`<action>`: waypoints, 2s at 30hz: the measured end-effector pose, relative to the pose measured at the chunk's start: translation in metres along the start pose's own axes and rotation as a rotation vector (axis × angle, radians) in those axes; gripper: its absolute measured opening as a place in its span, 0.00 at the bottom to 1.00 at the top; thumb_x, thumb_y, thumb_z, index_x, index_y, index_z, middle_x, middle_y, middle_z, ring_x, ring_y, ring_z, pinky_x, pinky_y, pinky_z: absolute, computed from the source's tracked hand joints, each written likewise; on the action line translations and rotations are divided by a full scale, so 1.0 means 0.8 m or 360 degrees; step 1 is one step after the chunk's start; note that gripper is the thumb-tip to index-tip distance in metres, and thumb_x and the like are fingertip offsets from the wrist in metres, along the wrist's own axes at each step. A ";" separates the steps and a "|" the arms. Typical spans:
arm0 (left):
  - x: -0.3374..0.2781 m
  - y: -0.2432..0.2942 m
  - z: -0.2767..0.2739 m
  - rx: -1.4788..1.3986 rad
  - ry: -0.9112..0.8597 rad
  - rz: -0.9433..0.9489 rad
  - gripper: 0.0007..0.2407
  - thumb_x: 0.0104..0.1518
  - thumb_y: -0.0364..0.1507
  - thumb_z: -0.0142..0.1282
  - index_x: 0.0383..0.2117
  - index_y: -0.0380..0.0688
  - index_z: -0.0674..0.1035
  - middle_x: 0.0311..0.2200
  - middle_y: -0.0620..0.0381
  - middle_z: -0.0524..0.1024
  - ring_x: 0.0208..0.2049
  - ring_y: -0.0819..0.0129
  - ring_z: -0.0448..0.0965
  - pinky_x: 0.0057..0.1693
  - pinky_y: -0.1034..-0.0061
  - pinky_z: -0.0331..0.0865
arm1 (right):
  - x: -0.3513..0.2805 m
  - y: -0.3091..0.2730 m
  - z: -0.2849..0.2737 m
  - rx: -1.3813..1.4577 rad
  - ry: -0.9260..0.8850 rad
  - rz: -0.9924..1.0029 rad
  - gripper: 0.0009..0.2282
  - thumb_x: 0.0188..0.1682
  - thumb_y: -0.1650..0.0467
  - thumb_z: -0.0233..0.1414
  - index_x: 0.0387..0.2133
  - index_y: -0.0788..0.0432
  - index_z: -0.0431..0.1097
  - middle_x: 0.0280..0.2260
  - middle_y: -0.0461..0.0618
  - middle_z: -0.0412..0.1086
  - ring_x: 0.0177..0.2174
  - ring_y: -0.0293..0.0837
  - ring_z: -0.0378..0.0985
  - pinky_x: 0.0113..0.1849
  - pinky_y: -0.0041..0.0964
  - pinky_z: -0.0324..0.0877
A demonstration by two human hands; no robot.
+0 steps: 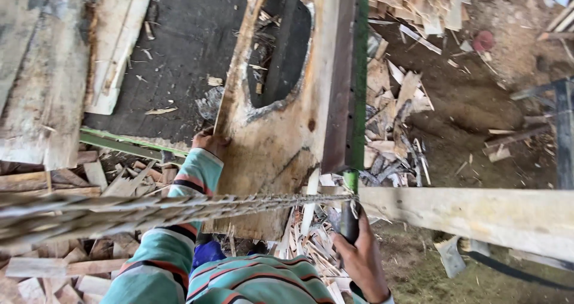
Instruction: Trimming and cutting thin sheets of wood using a large manual guillotine shear.
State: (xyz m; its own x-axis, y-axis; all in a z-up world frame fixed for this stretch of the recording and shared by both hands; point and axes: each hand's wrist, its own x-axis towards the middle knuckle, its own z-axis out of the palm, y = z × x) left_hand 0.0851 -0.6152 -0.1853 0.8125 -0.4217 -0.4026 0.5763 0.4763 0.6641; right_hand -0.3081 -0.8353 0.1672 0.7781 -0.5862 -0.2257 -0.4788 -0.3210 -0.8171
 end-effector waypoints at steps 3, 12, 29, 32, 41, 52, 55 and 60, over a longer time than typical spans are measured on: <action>-0.056 0.007 0.008 0.0185 0.0046 -0.0068 0.16 0.48 0.14 0.58 0.45 0.37 0.82 0.41 0.53 0.82 0.40 0.60 0.81 0.47 0.68 0.77 | -0.005 -0.023 -0.017 0.0104 -0.0048 0.0343 0.35 0.42 0.72 0.57 0.67 0.55 0.52 0.31 0.55 0.70 0.22 0.45 0.73 0.23 0.42 0.74; -0.055 0.031 -0.001 0.0807 0.0123 -0.0027 0.19 0.48 0.22 0.63 0.49 0.41 0.81 0.45 0.54 0.82 0.43 0.63 0.81 0.52 0.72 0.75 | -0.010 -0.055 -0.031 -0.0158 0.0016 0.0259 0.32 0.38 0.69 0.59 0.61 0.58 0.60 0.31 0.53 0.72 0.26 0.44 0.75 0.29 0.41 0.73; -0.065 0.023 0.003 0.1089 0.0486 -0.0246 0.22 0.51 0.26 0.67 0.56 0.42 0.79 0.48 0.47 0.84 0.42 0.65 0.83 0.50 0.73 0.77 | 0.017 0.122 0.070 -0.0025 -0.0089 0.0129 0.31 0.44 0.71 0.58 0.61 0.60 0.51 0.34 0.55 0.71 0.25 0.44 0.76 0.25 0.40 0.76; -0.053 0.040 0.038 0.1227 0.0500 -0.0197 0.23 0.50 0.26 0.66 0.56 0.44 0.79 0.49 0.50 0.83 0.45 0.63 0.82 0.53 0.72 0.77 | 0.004 0.052 0.026 -0.0078 -0.0177 0.0432 0.32 0.44 0.70 0.57 0.62 0.57 0.50 0.34 0.56 0.69 0.22 0.45 0.73 0.21 0.41 0.75; 0.034 -0.007 0.001 0.0459 0.0446 -0.0026 0.19 0.53 0.17 0.58 0.54 0.30 0.79 0.43 0.45 0.81 0.36 0.56 0.81 0.43 0.60 0.78 | 0.011 0.115 0.065 0.0111 0.0120 0.0326 0.26 0.42 0.72 0.56 0.57 0.60 0.59 0.26 0.55 0.70 0.19 0.45 0.72 0.19 0.41 0.69; 0.052 0.046 0.000 0.1074 0.0146 -0.0111 0.13 0.53 0.23 0.62 0.45 0.36 0.83 0.37 0.47 0.83 0.34 0.61 0.81 0.41 0.64 0.76 | 0.016 0.162 0.115 0.0119 0.0102 0.0348 0.19 0.41 0.72 0.57 0.46 0.61 0.61 0.26 0.51 0.71 0.21 0.47 0.73 0.22 0.45 0.70; 0.025 0.075 -0.024 0.1742 -0.0265 0.0028 0.14 0.54 0.33 0.67 0.42 0.36 0.86 0.41 0.44 0.85 0.37 0.60 0.81 0.46 0.62 0.75 | 0.005 0.070 0.054 -0.0071 0.0112 0.0388 0.14 0.43 0.69 0.59 0.38 0.63 0.64 0.23 0.52 0.70 0.21 0.45 0.73 0.22 0.43 0.68; 0.056 -0.001 -0.141 0.2642 -0.0809 0.0527 0.14 0.66 0.37 0.63 0.56 0.53 0.88 0.65 0.47 0.68 0.62 0.49 0.65 0.65 0.60 0.61 | -0.031 0.024 0.024 0.1015 0.0175 0.0185 0.14 0.55 0.63 0.47 0.43 0.62 0.69 0.28 0.51 0.71 0.24 0.42 0.73 0.26 0.36 0.70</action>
State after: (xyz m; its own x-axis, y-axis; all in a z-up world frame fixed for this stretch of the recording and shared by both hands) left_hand 0.1311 -0.5480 -0.2751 0.5742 -0.8086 -0.1280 -0.5429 -0.4931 0.6798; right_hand -0.3286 -0.8126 0.1472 0.6738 -0.6737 -0.3035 -0.1962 0.2330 -0.9525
